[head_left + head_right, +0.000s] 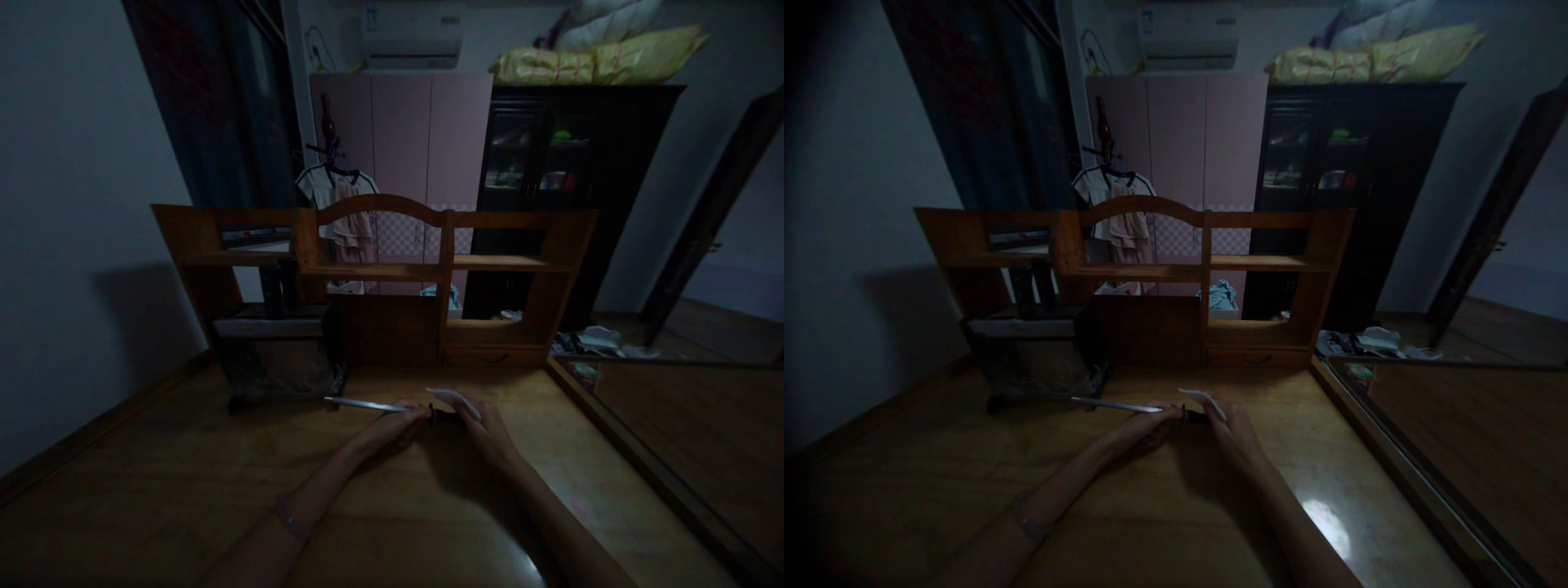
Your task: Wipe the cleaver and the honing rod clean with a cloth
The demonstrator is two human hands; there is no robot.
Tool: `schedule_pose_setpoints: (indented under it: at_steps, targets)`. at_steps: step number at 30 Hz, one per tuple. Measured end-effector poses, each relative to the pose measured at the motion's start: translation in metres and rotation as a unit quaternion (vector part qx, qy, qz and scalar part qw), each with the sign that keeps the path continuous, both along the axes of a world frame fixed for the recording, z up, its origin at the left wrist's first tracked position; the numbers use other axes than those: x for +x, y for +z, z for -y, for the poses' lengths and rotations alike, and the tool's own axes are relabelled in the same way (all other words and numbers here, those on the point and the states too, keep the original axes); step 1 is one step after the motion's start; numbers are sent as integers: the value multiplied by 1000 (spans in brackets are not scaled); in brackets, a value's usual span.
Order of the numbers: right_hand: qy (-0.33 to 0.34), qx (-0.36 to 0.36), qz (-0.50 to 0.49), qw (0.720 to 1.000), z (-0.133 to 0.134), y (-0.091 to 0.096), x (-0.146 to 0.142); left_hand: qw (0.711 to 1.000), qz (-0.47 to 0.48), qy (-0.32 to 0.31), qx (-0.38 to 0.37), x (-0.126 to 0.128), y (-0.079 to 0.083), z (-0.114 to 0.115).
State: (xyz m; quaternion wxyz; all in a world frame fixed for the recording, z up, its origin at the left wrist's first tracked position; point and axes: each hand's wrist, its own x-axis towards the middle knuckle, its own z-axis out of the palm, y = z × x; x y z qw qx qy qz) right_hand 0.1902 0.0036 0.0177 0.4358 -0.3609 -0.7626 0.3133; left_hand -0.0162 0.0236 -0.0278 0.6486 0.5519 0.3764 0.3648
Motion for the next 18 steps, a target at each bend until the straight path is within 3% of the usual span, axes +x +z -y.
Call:
schedule_pose_setpoints:
  at_steps: [10, 18]
  targets:
    - [-45, 43, 2, 998, -9, -7, 4, 998, -48, -9, 41, -2, -1, -4]
    - [-53, 51, 7, 997, -11, -6, 6, 997, -63, 17, 29, 0, -2, -2]
